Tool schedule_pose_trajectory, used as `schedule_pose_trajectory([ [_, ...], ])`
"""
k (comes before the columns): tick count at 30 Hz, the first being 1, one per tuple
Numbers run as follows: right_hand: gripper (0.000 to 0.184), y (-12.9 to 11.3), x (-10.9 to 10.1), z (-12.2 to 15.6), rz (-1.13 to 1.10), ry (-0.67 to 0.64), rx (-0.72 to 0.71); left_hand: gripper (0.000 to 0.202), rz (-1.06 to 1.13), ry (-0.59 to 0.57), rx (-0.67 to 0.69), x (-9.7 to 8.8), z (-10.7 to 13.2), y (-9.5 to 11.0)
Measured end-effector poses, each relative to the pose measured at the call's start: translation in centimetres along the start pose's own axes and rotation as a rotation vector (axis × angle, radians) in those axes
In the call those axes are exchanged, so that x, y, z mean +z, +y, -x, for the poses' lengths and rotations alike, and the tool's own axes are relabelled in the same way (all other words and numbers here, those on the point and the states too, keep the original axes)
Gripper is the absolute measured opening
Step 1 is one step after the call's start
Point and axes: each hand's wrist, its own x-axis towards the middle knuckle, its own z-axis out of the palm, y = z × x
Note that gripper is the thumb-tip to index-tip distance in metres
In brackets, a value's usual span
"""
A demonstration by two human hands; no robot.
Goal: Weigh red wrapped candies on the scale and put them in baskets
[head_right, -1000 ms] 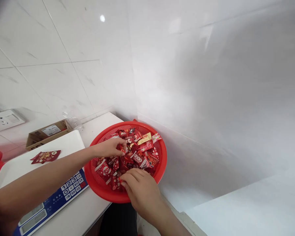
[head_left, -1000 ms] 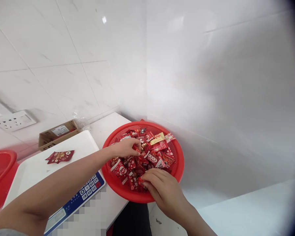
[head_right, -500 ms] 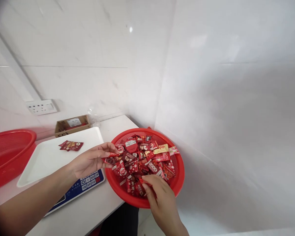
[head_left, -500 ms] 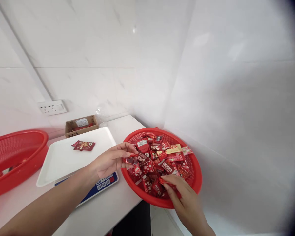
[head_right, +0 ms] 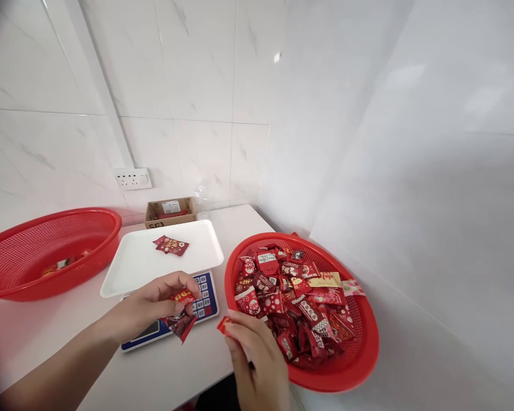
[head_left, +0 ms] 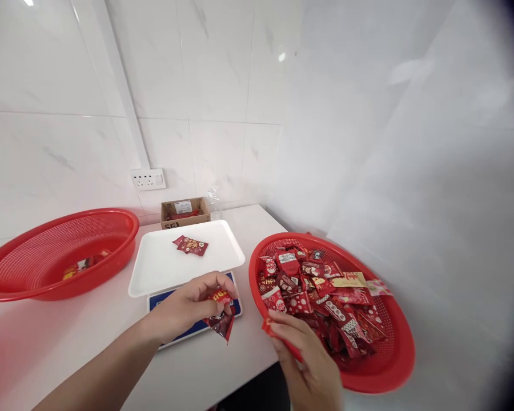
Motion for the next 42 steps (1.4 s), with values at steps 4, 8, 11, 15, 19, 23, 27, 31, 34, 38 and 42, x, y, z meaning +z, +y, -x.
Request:
schedule_pose_trajectory([
  [4,0.022,-0.1,4.0,-1.7,-0.017,-0.104,-0.053,0.013,-0.086,0.089,0.049,-2.1,1.0,0.3],
  [8,0.023,0.3,7.8,-3.2,-0.004,-0.190,0.028,0.017,-0.209,0.216,0.108,-5.0,1.7,0.2],
  [11,0.027,1.0,10.8,-4.6,-0.007,-0.257,0.060,0.026,-0.270,0.300,0.123,-7.1,2.1,0.1],
  [15,0.032,1.4,14.3,-6.4,0.045,-0.322,0.091,0.033,-0.300,0.381,0.143,-9.6,2.6,0.4],
  [19,0.035,0.2,16.6,-7.1,-0.103,-0.404,0.202,0.035,-0.274,0.406,0.200,-11.5,2.8,0.4],
  [23,0.041,-1.2,18.7,-7.0,-0.530,-0.511,0.420,0.035,-0.245,0.337,0.248,-12.6,2.2,-0.6],
  [27,0.037,-1.2,20.0,-7.2,-0.685,-0.437,0.545,0.038,-0.333,0.286,0.252,-13.0,1.4,-1.3],
  [31,0.033,-0.4,19.5,-7.9,-0.506,-0.364,0.531,0.037,-0.420,0.279,0.260,-13.4,0.9,-1.2],
  [34,0.025,0.5,18.6,-8.6,-0.297,-0.278,0.521,0.038,-0.452,0.346,0.290,-14.2,0.6,-1.3],
  [38,0.023,1.2,17.7,-9.0,-0.172,-0.230,0.517,0.039,-0.428,0.413,0.282,-15.2,0.3,-1.9],
  [42,0.029,0.5,18.0,-8.8,-0.171,-0.334,0.413,0.042,-0.390,0.349,0.286,-14.9,0.3,-2.5],
])
